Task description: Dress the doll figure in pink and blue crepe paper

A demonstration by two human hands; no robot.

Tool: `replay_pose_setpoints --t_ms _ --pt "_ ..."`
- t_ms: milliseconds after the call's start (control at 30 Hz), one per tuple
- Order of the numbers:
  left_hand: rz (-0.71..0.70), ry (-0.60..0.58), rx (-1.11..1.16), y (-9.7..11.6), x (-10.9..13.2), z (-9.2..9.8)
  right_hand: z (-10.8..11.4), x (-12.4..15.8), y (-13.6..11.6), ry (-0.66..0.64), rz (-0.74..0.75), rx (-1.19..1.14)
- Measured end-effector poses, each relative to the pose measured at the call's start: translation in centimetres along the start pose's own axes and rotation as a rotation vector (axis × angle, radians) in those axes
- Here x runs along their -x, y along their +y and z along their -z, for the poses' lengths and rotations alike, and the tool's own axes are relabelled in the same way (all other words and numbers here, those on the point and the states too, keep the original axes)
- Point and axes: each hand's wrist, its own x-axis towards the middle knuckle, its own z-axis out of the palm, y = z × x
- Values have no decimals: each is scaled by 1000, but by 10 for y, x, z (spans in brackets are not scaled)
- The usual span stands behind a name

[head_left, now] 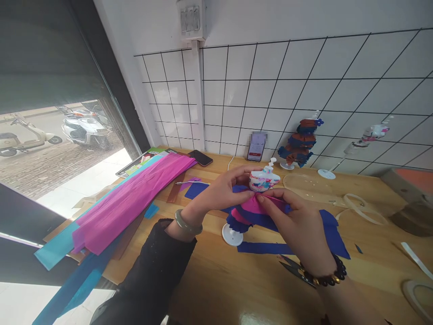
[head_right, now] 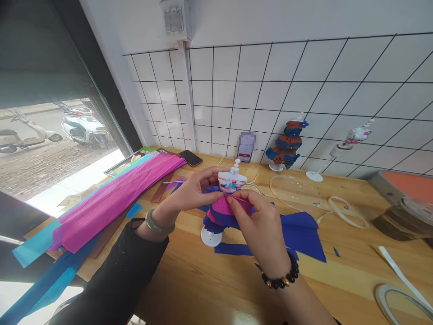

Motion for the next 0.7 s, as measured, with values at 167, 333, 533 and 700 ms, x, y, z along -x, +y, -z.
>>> replay_pose_setpoints --t_ms 167,333,533,700 --pt "-12 -15 -8 -2 0 0 -1 -1 0 5 -18 -23" --pt "-16 -14 -25 0 1 -1 -2 0 -2 14 -74 -39" --pt "42 16 -9 3 0 -5 -4 -2 3 -7 -155 -121" --pt "10 35 -69 0 -2 -8 -4 -6 5 -85 -261 -299"
